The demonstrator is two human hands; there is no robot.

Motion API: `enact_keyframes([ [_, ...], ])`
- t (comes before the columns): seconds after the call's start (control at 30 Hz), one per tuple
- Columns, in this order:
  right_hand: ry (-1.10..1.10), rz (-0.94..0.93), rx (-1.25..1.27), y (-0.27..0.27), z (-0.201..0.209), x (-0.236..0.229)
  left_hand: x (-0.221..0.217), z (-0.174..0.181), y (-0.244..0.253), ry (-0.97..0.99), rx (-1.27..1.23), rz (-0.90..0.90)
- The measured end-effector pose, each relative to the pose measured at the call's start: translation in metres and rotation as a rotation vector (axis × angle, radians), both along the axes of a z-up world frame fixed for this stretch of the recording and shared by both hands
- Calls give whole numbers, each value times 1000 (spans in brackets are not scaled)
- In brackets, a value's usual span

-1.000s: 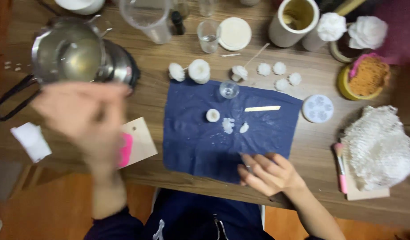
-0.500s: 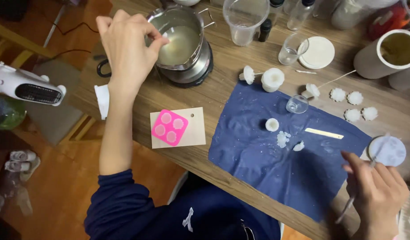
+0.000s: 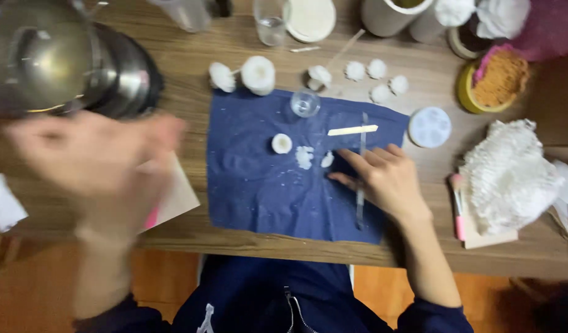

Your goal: Refining and cleaning small wax candle decorations using a metal scraping tool

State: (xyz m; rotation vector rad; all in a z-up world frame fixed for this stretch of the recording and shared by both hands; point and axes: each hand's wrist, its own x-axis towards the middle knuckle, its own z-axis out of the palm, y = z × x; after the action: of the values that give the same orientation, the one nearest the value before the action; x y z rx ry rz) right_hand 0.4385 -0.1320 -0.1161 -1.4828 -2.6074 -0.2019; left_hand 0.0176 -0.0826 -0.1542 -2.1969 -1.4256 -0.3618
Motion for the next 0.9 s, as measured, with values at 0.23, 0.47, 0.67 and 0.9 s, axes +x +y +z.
enact_keyframes([
  [0.23, 61, -28, 185, 0, -21, -21, 175, 87, -3, -524, -158, -565],
  [0.47, 241, -41, -23, -1, -21, -15, 178, 43, 6, -741, -183, -585],
  [0.67, 693, -20, -264, 4, -2, -19, 181, 42, -1, -817, -341, -566],
  [0.9, 1428, 118, -465, -19, -44, -10, 189, 43, -16, -980, -500, -824],
])
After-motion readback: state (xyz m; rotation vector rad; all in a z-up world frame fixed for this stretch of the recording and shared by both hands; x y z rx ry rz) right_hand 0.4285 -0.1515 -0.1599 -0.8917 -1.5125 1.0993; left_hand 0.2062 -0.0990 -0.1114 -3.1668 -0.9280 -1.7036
